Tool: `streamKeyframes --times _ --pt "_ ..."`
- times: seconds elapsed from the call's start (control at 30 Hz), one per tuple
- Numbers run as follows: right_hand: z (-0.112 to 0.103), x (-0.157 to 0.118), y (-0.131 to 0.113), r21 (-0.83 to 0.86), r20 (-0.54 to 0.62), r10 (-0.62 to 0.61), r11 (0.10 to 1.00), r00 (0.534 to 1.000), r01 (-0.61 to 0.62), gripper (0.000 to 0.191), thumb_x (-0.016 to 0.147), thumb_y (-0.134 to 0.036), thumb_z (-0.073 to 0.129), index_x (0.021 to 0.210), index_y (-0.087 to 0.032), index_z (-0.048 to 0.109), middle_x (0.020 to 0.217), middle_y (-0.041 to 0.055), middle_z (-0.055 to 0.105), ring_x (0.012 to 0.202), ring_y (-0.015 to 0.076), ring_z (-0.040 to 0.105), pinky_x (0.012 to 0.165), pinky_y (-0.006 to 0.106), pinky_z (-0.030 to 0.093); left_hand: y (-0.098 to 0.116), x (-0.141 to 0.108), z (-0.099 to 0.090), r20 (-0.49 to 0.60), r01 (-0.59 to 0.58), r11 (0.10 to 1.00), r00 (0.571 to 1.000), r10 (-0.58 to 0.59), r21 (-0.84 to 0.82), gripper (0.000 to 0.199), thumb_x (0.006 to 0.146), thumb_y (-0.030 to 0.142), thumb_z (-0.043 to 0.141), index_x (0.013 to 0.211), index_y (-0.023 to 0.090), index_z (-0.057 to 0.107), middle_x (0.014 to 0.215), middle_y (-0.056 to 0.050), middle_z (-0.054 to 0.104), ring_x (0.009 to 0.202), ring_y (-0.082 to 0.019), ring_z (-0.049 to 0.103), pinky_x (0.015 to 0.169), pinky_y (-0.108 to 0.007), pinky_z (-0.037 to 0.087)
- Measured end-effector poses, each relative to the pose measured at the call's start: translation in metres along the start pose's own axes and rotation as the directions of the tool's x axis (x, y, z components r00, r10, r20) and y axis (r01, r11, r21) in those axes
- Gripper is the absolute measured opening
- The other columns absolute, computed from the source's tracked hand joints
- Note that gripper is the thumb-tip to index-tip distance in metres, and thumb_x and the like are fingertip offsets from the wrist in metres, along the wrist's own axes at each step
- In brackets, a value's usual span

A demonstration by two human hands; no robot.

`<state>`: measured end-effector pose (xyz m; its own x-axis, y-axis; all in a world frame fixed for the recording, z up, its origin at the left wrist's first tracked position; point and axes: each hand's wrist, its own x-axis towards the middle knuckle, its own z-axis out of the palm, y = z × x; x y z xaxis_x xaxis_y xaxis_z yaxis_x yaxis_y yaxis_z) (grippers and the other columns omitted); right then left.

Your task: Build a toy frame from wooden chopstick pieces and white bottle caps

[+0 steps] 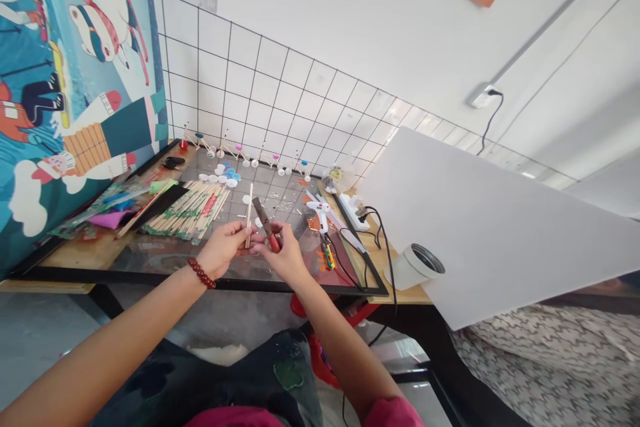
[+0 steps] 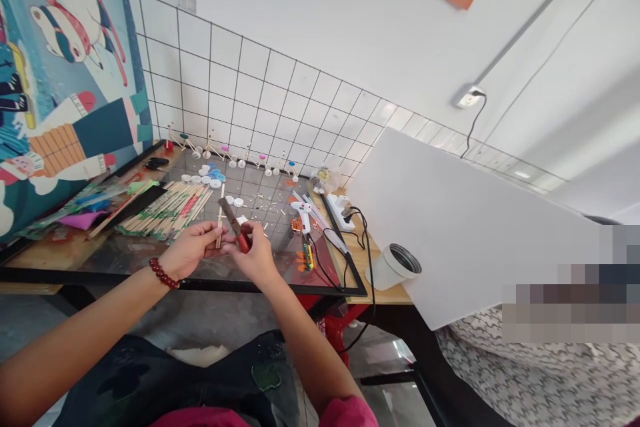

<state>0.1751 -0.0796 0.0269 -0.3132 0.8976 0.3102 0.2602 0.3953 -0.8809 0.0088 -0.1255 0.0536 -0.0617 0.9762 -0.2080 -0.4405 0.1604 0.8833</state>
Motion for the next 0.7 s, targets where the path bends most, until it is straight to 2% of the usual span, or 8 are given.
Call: streamKeyframes --times 0.07,0.13,0.27,0.4,0.53,0.6,0.7 --pt "-0.007 0.001 0.0 0.095 0.042 0.158 0.982 0.986 -0.162 0.049 0.07 -0.035 0.082 0.105 -0.026 0.048 0.099 0.0012 0.067 0.083 0.019 0.067 0.074 0.034 0.057 0.006 0.002 -0.006 0.004 -0.036 0.997 0.999 0.036 0.069 0.02 0.082 0.026 0.086 0.085 0.013 0.071 0.084 -0.011 0.08 0.069 -0.019 0.076 0.067 -0.03 0.062" --pt "-0.017 0.001 -0.002 0.136 0.149 0.267 0.948 0.952 -0.287 0.045 0.071 -0.033 0.078 0.099 -0.027 0.043 0.094 -0.0016 0.066 0.072 0.0168 0.067 0.059 0.028 0.052 0.013 0.003 -0.013 0.001 -0.041 0.99 0.999 0.041 0.132 0.019 0.082 0.026 0.086 0.086 0.013 0.072 0.086 -0.012 0.08 0.07 -0.02 0.076 0.065 -0.03 0.062" --pt "-0.031 0.003 -0.009 0.135 0.344 0.316 0.915 0.884 -0.38 0.034 0.066 -0.029 0.074 0.089 -0.025 0.05 0.085 -0.0052 0.061 0.062 0.0124 0.06 0.048 0.022 0.043 0.023 0.003 -0.018 -0.023 0.006 0.977 1.0 -0.001 0.215 0.012 0.086 0.022 0.08 0.089 0.013 0.072 0.078 -0.011 0.079 0.066 -0.018 0.075 0.061 -0.027 0.06" --pt "-0.035 0.006 -0.014 0.123 0.436 0.29 0.919 0.852 -0.375 0.027 0.061 -0.024 0.076 0.081 -0.023 0.058 0.071 -0.0074 0.055 0.057 0.01 0.048 0.048 0.021 0.04 0.025 0.0 -0.017 -0.008 0.042 0.966 0.999 -0.042 0.254 0.01 0.086 0.019 0.079 0.089 0.012 0.073 0.077 -0.011 0.079 0.066 -0.018 0.074 0.061 -0.027 0.059" --pt "-0.038 0.004 -0.017 0.201 0.49 0.298 0.876 0.819 -0.438 0.03 0.059 -0.023 0.077 0.085 -0.022 0.062 0.071 -0.0069 0.059 0.058 0.0105 0.052 0.052 0.022 0.042 0.027 0.0 -0.019 0.034 0.05 0.97 0.998 -0.06 0.237 0.011 0.085 0.02 0.08 0.089 0.012 0.073 0.075 -0.01 0.078 0.064 -0.018 0.074 0.059 -0.026 0.058" --pt "-0.039 0.003 -0.018 0.247 0.538 0.324 0.822 0.778 -0.513 0.036 0.057 -0.02 0.079 0.089 -0.023 0.063 0.077 -0.0053 0.064 0.063 0.0119 0.058 0.055 0.022 0.046 0.028 0.0 -0.021 0.012 0.052 0.974 0.998 -0.056 0.219 0.01 0.085 0.018 0.08 0.089 0.012 0.073 0.073 -0.01 0.077 0.062 -0.018 0.073 0.058 -0.026 0.057" --pt "-0.039 0.0 -0.02 0.321 0.614 0.318 0.736 0.723 -0.596 0.045 0.052 -0.016 0.081 0.093 -0.023 0.062 0.097 -0.0014 0.068 0.083 0.0174 0.069 0.065 0.027 0.057 0.03 0.0 -0.023 -0.016 0.076 0.972 0.997 -0.074 0.224 0.007 0.086 0.016 0.077 0.088 0.012 0.072 0.073 -0.01 0.077 0.06 -0.018 0.072 0.057 -0.026 0.056"
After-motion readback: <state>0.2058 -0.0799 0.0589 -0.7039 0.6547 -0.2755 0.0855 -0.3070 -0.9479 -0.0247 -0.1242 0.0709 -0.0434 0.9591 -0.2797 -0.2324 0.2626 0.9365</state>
